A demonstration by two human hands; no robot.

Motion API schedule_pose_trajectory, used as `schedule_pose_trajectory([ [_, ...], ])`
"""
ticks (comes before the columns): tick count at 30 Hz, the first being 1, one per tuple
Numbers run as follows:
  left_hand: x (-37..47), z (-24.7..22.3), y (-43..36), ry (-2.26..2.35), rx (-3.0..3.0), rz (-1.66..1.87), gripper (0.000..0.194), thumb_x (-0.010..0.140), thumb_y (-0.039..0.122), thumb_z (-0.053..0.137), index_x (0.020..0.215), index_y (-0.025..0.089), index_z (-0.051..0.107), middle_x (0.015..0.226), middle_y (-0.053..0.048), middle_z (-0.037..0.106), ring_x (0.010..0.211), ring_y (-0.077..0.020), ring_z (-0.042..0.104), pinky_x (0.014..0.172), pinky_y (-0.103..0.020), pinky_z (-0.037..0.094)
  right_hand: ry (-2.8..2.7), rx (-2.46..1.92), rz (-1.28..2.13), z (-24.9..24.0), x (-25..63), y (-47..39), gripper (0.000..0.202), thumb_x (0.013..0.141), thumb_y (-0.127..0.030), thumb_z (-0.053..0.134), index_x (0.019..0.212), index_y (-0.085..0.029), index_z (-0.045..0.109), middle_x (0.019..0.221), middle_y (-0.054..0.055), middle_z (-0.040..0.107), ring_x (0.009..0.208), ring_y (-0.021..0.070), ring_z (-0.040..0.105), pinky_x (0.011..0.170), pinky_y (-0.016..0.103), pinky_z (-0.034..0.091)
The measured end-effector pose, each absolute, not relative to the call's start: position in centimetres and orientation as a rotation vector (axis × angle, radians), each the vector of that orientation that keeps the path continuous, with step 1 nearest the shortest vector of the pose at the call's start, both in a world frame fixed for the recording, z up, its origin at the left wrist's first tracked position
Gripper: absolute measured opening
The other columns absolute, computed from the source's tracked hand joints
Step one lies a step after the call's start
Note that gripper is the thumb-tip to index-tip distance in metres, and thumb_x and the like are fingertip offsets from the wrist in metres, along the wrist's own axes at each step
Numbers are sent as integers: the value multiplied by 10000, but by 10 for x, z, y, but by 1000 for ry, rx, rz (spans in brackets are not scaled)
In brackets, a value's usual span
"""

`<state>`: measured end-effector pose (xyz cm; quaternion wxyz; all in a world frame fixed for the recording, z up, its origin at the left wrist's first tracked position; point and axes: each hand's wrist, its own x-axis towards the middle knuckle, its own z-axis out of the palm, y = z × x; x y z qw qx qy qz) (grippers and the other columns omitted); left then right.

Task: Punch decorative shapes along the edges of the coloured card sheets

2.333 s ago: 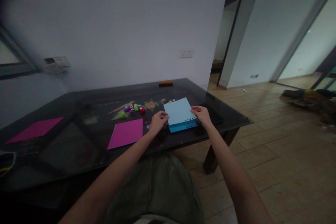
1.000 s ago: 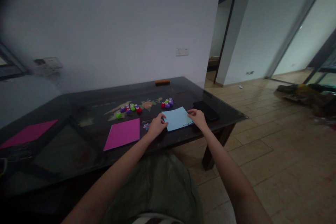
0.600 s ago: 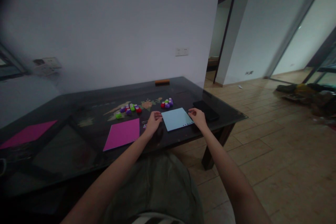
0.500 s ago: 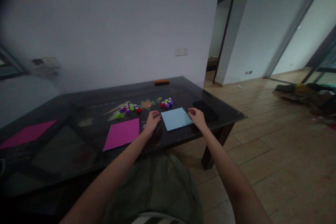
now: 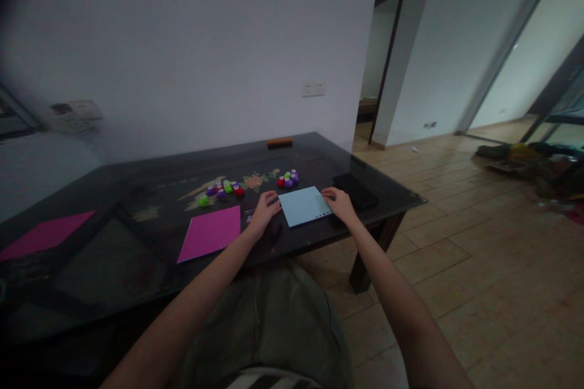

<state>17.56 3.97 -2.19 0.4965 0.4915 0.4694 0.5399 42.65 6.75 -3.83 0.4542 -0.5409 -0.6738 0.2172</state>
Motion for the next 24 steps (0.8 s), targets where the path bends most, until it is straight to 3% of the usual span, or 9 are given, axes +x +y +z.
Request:
schedule_pose_trajectory([
  [14, 171, -20, 42, 1081, 1203, 1342, 355, 711, 42, 541, 1041, 166, 500, 1265, -129, 489, 1115, -199, 549, 823, -292, 515, -1673, -1404, 326, -33, 427, 64, 236, 710, -204, 566, 916, -167, 676, 885, 69, 694, 791, 187, 627, 787, 339, 477],
  [19, 142, -1, 51, 1045, 1371, 1347, 195, 740, 127, 524, 932, 148, 558, 1042, -92, 600, 925, -168, 631, 782, -300, 524, -1578, -1332, 275, -24, 415, 61, 222, 737, -270, 543, 874, -154, 673, 890, 90, 682, 818, 205, 611, 766, 338, 462],
  [24, 54, 13, 53, 1288, 1823, 1293, 159, 759, 188, 480, 868, 173, 595, 884, -46, 645, 749, -157, 631, 760, -327, 516, -1611, -1168, 370, -1, 359, 53, 212, 765, -300, 536, 848, -162, 673, 886, 83, 689, 811, 193, 614, 716, 302, 461],
])
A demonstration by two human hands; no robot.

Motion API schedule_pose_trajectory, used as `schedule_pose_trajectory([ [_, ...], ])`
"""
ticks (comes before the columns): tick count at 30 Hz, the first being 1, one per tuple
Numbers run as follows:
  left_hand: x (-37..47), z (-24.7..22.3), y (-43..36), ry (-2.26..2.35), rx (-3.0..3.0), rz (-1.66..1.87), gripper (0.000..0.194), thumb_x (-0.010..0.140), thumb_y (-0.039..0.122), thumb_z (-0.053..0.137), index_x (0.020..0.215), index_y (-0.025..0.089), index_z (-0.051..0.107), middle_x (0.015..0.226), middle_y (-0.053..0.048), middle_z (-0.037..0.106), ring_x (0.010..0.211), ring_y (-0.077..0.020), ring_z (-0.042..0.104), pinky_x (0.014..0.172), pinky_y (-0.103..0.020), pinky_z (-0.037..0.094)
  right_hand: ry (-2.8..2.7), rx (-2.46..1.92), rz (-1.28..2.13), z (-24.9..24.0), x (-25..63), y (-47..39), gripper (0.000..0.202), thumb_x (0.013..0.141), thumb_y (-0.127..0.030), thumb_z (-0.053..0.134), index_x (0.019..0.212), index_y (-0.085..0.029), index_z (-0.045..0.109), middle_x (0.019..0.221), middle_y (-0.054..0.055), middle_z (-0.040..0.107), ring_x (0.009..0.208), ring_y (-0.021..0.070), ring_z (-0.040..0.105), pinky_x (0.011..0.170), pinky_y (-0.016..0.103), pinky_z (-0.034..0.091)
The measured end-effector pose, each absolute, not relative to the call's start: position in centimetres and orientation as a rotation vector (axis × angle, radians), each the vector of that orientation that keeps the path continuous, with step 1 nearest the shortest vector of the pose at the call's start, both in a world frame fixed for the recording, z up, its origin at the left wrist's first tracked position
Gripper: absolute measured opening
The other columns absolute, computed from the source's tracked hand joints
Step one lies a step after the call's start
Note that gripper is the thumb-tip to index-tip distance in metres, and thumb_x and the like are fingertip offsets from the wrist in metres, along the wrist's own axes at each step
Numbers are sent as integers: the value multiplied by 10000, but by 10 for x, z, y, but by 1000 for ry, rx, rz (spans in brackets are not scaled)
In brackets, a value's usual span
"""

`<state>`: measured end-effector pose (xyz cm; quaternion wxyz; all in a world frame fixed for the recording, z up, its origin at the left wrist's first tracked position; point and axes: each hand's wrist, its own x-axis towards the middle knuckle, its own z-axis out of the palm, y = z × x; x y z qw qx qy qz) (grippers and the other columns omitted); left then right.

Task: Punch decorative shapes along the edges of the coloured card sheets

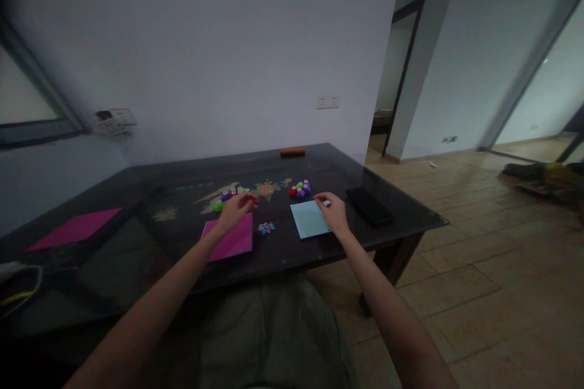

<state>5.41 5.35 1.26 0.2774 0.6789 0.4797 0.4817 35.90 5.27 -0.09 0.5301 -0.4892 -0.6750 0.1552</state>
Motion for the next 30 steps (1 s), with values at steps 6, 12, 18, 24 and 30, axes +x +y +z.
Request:
schedule_pose_trajectory([
  [6, -49, -6, 37, 1780, 2122, 1004, 174, 732, 207, 488, 829, 221, 631, 868, -40, 671, 842, -210, 607, 825, -343, 471, -2091, -852, 629, 12, 250, 56, 181, 763, -270, 608, 894, -173, 689, 899, 50, 696, 818, 175, 622, 726, 271, 454],
  [12, -66, -19, 28, 1751, 2157, 1026, 218, 756, 288, 491, 905, 220, 636, 978, -58, 654, 944, -217, 591, 860, -333, 454, -2372, -956, 588, -7, 180, 96, 313, 756, -336, 662, 993, -133, 677, 972, 103, 667, 883, 205, 604, 784, 294, 443],
  [18, -65, -21, 26, 1734, 2255, 808, 395, 717, 448, 614, 1028, 208, 654, 1097, -102, 608, 1069, -260, 523, 967, -383, 372, -2524, -927, 320, -23, 176, 102, 612, 662, -569, 682, 1095, -138, 647, 1080, 137, 564, 1025, 267, 489, 888, 369, 395],
  [24, -70, -28, 30, 1789, 2349, 659, 536, 677, 540, 646, 1116, 233, 637, 1112, -99, 571, 1095, -276, 484, 974, -407, 342, -2562, -928, 311, -28, 175, 102, 659, 600, -597, 712, 1090, -161, 642, 1060, 123, 540, 1002, 266, 474, 859, 377, 388],
  [30, -71, -31, 31, 1736, 2393, 696, 551, 686, 598, 615, 1094, 229, 636, 1102, -86, 575, 1087, -270, 486, 967, -426, 344, -2528, -906, 363, -31, 172, 107, 612, 567, -554, 754, 1031, -170, 647, 997, 107, 546, 973, 252, 483, 844, 363, 378],
])
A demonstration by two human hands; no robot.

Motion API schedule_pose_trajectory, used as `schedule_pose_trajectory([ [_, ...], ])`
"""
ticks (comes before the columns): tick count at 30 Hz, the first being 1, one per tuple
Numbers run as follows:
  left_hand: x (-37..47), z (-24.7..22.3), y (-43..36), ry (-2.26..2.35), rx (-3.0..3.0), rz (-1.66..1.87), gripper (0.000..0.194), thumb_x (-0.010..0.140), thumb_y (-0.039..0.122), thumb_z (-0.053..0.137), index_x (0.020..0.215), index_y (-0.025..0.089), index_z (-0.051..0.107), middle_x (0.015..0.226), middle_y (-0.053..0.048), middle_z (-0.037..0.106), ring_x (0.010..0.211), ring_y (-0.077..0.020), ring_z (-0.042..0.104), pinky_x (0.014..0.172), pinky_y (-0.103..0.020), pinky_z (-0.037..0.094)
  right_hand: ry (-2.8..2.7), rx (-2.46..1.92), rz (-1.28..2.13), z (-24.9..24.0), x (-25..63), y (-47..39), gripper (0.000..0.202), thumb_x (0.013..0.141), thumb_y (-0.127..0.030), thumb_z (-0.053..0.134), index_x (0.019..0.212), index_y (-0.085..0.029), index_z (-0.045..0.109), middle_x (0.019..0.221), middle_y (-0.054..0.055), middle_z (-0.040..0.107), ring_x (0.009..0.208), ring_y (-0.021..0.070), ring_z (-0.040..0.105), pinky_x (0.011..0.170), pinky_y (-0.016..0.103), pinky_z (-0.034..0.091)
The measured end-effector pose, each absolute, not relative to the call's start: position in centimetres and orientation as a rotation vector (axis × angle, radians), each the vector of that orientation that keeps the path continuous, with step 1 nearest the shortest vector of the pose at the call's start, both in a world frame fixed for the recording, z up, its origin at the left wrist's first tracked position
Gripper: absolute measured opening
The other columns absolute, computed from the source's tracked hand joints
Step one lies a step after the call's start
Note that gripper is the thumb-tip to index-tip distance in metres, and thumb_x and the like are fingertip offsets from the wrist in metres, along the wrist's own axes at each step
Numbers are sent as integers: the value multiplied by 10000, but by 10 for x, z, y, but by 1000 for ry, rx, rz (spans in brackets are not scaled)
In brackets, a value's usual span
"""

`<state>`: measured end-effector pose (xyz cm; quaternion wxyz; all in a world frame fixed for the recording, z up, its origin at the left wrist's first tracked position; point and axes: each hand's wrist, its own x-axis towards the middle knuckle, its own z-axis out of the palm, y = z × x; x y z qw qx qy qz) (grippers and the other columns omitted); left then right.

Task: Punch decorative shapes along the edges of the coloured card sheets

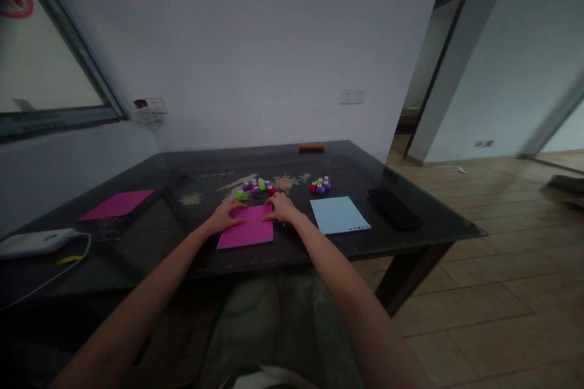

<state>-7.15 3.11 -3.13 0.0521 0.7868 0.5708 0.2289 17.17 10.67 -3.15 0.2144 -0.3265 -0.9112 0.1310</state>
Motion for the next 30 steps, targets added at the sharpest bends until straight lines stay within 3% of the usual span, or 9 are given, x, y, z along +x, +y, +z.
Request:
schedule_pose_trajectory([
  [7, -71, -31, 31, 1754, 2389, 676, 598, 685, 595, 616, 1134, 200, 615, 1134, -112, 576, 1091, -284, 490, 958, -442, 354, -2473, -825, 421, -31, 172, 105, 604, 556, -493, 783, 1026, -164, 593, 1012, 87, 562, 978, 236, 487, 836, 347, 382],
  [14, -70, -28, 30, 1732, 2392, 723, 596, 667, 595, 630, 1111, 197, 610, 1123, -105, 578, 1092, -283, 492, 958, -453, 356, -2503, -821, 379, -34, 171, 108, 744, 577, -514, 763, 1187, -140, 558, 1094, 129, 555, 1021, 263, 477, 876, 380, 377],
  [30, -67, -24, 28, 1560, 2458, 839, 507, 689, 486, 664, 1100, 192, 615, 1085, -107, 606, 1048, -264, 537, 941, -425, 403, -2560, -823, 277, -30, 174, 96, 684, 661, -541, 697, 1206, -145, 579, 1094, 139, 577, 989, 258, 491, 867, 376, 391],
])
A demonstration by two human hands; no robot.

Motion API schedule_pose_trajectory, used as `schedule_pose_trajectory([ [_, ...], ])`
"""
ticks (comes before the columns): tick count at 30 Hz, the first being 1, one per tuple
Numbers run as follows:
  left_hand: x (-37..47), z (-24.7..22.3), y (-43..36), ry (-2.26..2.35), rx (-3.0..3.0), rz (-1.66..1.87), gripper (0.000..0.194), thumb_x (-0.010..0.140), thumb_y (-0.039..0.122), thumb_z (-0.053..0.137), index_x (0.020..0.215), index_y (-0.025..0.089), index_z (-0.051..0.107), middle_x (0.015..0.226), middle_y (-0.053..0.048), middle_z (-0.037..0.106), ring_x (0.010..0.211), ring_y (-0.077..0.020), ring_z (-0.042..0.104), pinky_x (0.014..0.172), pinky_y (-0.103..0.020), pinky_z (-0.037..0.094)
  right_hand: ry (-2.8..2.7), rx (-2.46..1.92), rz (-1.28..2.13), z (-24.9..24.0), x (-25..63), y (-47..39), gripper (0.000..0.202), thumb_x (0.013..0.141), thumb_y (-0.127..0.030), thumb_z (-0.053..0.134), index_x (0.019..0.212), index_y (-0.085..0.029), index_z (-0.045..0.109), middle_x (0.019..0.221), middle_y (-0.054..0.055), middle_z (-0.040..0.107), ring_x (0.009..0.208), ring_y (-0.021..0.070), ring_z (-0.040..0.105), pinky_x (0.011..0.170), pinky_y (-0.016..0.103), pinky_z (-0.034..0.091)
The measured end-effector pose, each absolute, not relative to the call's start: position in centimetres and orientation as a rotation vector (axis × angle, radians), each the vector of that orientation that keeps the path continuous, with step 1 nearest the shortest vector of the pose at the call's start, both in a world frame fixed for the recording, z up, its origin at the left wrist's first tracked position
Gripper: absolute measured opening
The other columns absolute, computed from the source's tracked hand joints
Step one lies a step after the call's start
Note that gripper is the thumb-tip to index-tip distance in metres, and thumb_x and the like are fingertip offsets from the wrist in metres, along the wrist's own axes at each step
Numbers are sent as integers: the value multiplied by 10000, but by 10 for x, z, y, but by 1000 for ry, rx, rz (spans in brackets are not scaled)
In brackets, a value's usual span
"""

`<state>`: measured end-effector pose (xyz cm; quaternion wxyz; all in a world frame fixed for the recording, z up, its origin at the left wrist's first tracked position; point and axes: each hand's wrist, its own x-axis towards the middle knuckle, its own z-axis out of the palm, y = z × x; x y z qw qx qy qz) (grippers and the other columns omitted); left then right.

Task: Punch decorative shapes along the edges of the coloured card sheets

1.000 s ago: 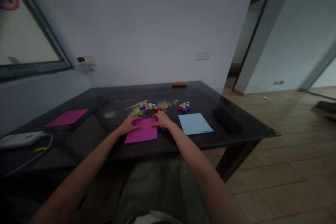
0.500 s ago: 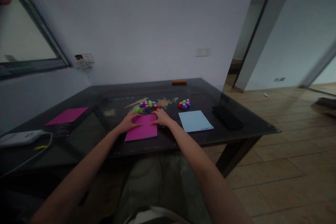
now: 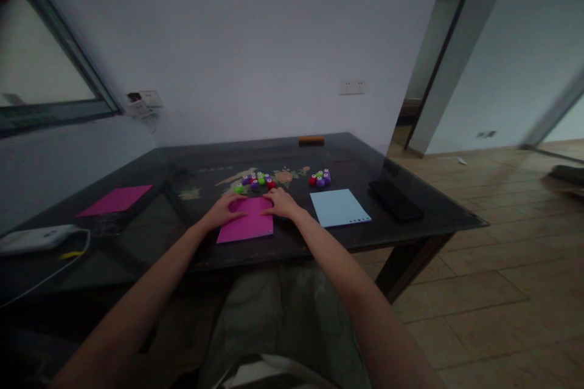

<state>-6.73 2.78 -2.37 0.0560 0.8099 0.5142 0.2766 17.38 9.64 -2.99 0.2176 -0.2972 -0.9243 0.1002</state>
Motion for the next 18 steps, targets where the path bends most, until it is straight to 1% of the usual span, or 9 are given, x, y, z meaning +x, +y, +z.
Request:
schedule_pose_trajectory([
  [5, -67, -23, 27, 1556, 2463, 850, 483, 688, 482, 665, 1077, 201, 612, 1094, -97, 616, 1054, -260, 538, 951, -431, 394, -2539, -797, 292, -28, 175, 95, 625, 658, -522, 708, 1153, -157, 600, 1088, 119, 584, 990, 245, 500, 869, 362, 388],
  [8, -66, -22, 26, 1548, 2490, 878, 462, 680, 475, 672, 1050, 204, 613, 1084, -88, 624, 1060, -258, 536, 960, -428, 387, -2501, -774, 316, -27, 175, 94, 578, 634, -475, 742, 1087, -145, 601, 1074, 112, 580, 998, 239, 494, 863, 352, 387],
  [10, -65, -20, 25, 1537, 2484, 908, 424, 698, 452, 657, 1039, 203, 614, 1064, -82, 633, 1036, -250, 552, 942, -413, 405, -2468, -756, 353, -27, 175, 94, 549, 618, -438, 761, 1046, -143, 582, 1037, 100, 583, 986, 232, 494, 841, 340, 392],
  [15, -64, -14, 20, 1554, 2340, 1036, 361, 758, 366, 582, 1069, 185, 613, 1067, -77, 648, 987, -225, 594, 915, -375, 436, -2370, -775, 524, -28, 174, 92, 559, 573, -371, 784, 1014, -157, 516, 942, 59, 577, 862, 194, 518, 731, 293, 403],
  [18, -65, -13, 20, 1598, 2213, 1114, 333, 748, 380, 591, 1010, 182, 644, 1003, -67, 675, 936, -222, 613, 897, -373, 447, -2301, -788, 729, -29, 173, 92, 534, 556, -312, 781, 987, -168, 500, 882, 27, 580, 764, 163, 535, 662, 266, 403],
])
